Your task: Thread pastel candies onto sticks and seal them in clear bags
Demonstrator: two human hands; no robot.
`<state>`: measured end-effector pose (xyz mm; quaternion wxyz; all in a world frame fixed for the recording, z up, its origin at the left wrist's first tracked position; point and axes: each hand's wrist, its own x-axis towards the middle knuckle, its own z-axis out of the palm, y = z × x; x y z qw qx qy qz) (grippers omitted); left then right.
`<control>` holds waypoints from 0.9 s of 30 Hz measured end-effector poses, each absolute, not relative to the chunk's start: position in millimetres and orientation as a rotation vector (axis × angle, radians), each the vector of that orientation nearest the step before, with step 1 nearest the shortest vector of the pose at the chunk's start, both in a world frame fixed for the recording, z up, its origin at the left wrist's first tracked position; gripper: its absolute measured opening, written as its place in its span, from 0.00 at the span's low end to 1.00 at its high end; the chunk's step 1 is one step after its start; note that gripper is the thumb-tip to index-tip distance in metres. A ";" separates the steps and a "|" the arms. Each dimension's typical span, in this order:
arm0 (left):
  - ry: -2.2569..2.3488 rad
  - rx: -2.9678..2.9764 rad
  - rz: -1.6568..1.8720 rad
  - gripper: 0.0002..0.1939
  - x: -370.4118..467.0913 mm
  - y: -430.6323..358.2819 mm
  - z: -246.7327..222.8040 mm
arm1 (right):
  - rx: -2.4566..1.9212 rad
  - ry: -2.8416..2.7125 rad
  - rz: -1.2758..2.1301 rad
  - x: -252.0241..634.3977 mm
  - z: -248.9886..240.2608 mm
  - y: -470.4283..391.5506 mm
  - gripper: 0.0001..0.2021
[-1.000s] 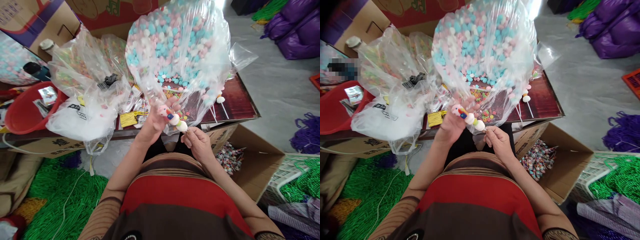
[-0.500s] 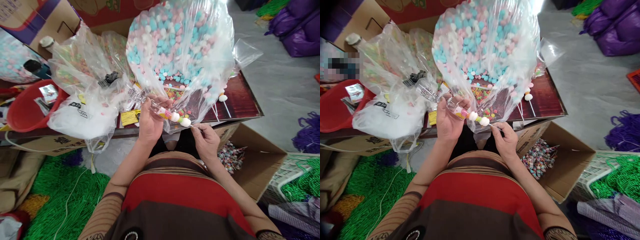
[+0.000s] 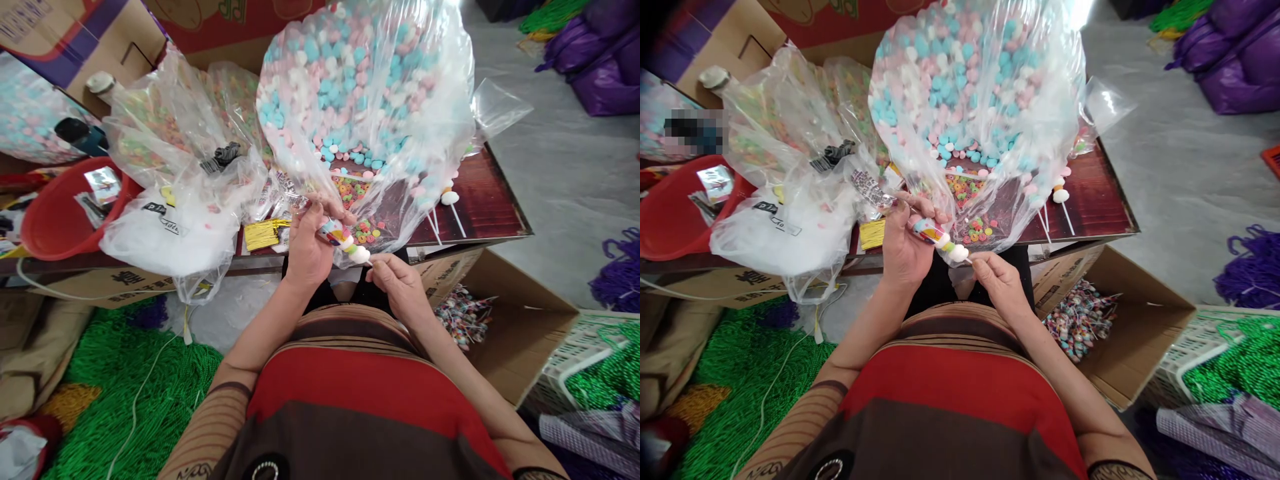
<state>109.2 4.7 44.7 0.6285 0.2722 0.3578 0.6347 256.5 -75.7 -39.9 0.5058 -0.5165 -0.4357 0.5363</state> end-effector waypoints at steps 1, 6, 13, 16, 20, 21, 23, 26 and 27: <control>0.821 0.635 1.463 0.11 109.8 4.9 44.1 | -1.271 -1.085 1.209 255.3 -39.5 -75.8 0.17; 0.753 0.694 1.461 0.12 114.3 3.2 36.0 | -1.366 -1.064 0.909 248.1 -38.6 -77.2 0.13; 0.693 0.747 1.363 0.21 119.8 -10.3 18.2 | -1.275 -0.751 1.480 249.9 -35.8 -80.4 0.27; 0.616 0.733 1.335 0.24 121.7 -7.4 8.9 | -1.185 -0.703 1.682 251.5 -38.8 -75.5 0.27; 0.531 0.876 1.241 0.27 117.1 -9.5 3.0 | -1.105 -0.647 1.781 237.4 -42.5 -68.8 0.27; 0.529 0.892 1.240 0.29 115.3 -11.9 2.8 | -1.112 -0.615 1.799 232.4 -42.8 -68.1 0.27; 0.529 0.913 1.247 0.30 111.4 -16.9 3.5 | -1.141 -0.547 1.826 223.8 -43.2 -67.1 0.28; 0.617 0.989 1.146 0.32 104.5 -22.1 6.0 | -1.151 -0.496 1.834 218.0 -45.1 -64.7 0.28; 0.662 1.028 1.073 0.32 101.3 -22.5 7.1 | -1.146 -0.499 1.824 218.0 -46.2 -63.3 0.28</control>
